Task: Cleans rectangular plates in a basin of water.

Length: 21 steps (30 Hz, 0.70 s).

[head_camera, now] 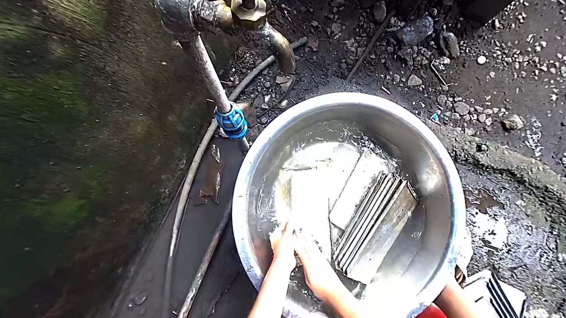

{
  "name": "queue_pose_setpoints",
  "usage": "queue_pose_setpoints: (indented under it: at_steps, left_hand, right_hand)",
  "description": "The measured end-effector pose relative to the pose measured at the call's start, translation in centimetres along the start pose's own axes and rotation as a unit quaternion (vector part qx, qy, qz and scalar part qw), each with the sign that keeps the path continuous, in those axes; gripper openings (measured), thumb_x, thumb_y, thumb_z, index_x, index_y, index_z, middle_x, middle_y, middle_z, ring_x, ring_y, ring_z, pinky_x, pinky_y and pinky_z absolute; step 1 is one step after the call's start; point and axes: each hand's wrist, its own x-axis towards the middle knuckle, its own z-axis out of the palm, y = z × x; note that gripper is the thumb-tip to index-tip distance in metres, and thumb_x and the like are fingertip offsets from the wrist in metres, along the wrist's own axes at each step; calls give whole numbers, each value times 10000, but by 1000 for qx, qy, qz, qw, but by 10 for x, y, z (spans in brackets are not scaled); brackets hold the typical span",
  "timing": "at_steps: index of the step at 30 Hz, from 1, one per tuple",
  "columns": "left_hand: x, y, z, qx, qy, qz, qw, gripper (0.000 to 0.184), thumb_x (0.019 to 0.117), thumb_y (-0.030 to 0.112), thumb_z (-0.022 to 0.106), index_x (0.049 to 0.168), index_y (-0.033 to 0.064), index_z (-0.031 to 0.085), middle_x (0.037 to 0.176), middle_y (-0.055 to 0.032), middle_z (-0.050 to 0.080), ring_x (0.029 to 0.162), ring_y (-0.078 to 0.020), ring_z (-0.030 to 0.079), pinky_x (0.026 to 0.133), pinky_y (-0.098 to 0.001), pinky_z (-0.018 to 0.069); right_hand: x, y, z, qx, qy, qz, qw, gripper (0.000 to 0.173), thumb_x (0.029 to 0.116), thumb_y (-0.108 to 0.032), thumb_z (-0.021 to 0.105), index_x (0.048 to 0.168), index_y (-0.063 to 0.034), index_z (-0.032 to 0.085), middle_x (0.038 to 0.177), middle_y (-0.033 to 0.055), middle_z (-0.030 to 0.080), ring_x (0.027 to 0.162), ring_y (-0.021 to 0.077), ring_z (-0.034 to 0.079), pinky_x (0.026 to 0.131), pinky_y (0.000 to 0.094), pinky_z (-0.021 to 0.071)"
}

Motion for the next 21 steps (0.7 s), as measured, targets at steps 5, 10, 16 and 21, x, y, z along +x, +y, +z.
queue_pose_setpoints:
  at_steps: [5, 10, 16, 21]
  left_hand:
    - [0, 0, -2, 8, -8, -13, 1000, 330, 1079, 215, 515, 1237, -56, 615, 1007, -145, 640, 803, -136, 571, 733, -294, 488]
    - [1, 3, -1, -16, -4, -10, 1000, 344, 1085, 180, 496, 1288, -81, 591, 1170, -209, 653, 991, -185, 623, 910, -345, 510]
    - [4, 2, -1, 12, 1, -9, 1000, 353, 1080, 190, 511, 1303, -73, 587, 1176, -203, 645, 968, -178, 596, 872, -338, 490]
    - [5, 3, -2, 7, 4, -10, 1000, 324, 1086, 186, 495, 1260, -62, 611, 1012, -147, 644, 792, -124, 560, 727, -283, 482]
  right_hand:
    - [85, 2, -45, -13, 78, 127, 989, 523, 1048, -25, 332, 1570, 18, 346, 1638, 205, 336, 1523, 340, 325, 1245, 465, 247]
    - [43, -4, -11, 36, 92, 109, 989, 566, 996, 54, 386, 1560, 32, 356, 1634, 216, 337, 1527, 352, 320, 1254, 483, 256]
    - [51, -7, -25, -67, 31, 121, 990, 599, 1016, 17, 340, 1599, -116, 353, 1676, 58, 307, 1555, 291, 269, 1253, 528, 209]
    - [67, -8, -16, -47, 84, 147, 984, 607, 998, -6, 378, 1599, -77, 337, 1662, 97, 333, 1549, 316, 277, 1247, 554, 221]
